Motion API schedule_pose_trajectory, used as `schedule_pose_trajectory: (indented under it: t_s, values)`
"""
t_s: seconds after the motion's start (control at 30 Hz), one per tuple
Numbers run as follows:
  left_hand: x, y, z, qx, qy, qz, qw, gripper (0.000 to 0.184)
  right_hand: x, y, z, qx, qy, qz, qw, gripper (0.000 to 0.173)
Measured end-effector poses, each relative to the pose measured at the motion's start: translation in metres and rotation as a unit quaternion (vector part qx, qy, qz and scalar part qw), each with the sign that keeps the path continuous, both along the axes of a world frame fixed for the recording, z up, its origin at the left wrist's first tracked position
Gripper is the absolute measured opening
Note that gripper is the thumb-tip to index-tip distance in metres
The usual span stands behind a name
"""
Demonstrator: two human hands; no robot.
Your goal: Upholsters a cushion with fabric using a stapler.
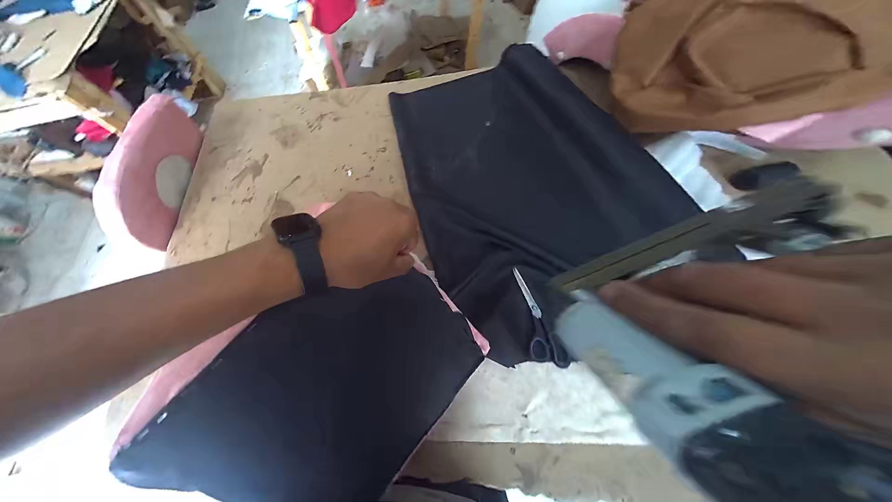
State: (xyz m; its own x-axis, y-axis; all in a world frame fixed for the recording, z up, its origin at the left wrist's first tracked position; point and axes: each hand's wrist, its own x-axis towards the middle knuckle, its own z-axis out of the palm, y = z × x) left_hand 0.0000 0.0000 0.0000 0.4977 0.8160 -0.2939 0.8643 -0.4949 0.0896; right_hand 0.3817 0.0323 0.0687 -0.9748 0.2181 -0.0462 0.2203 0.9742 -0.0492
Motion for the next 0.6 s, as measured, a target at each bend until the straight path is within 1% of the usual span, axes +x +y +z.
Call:
schedule_pose_trajectory:
  t_s: [0.07, 0.1, 0.17, 0.23, 0.3, 0.43, 0.5, 0.6]
  values:
    - [-0.001, 0.002, 0.0, 0.001, -0.013, 0.003, 1.0, 0.028, -0.033, 0.032, -0.026, 0.013, 0.003, 0.124, 0.992, 0.046]
    - [-0.001, 0.003, 0.0, 0.004, -0.018, 0.005, 1.0, 0.027, -0.048, 0.043, -0.039, 0.015, 0.014, 0.165, 0.986, 0.047]
    - [-0.001, 0.003, 0.0, 0.004, -0.023, 0.008, 1.0, 0.026, -0.073, 0.057, -0.063, 0.0, 0.044, 0.209, 0.977, 0.046]
    - [0.0, 0.002, 0.001, 0.001, -0.026, 0.012, 1.0, 0.026, -0.088, 0.065, -0.077, -0.011, 0.053, 0.231, 0.971, 0.047]
    - [-0.001, 0.005, 0.001, 0.008, -0.031, 0.009, 0.999, 0.026, -0.096, 0.073, -0.083, -0.006, 0.048, 0.245, 0.968, 0.048]
    - [0.0, 0.006, -0.002, 0.026, -0.054, 0.006, 0.998, 0.027, -0.104, 0.079, -0.087, -0.014, 0.038, 0.275, 0.96, 0.051]
    - [0.001, 0.007, 0.001, 0.026, -0.049, 0.015, 0.998, 0.026, -0.108, 0.08, -0.087, -0.01, 0.022, 0.277, 0.961, 0.052]
    - [0.001, 0.006, 0.002, 0.034, -0.05, 0.022, 0.998, 0.026, -0.111, 0.083, -0.088, 0.0, 0.016, 0.286, 0.958, 0.048]
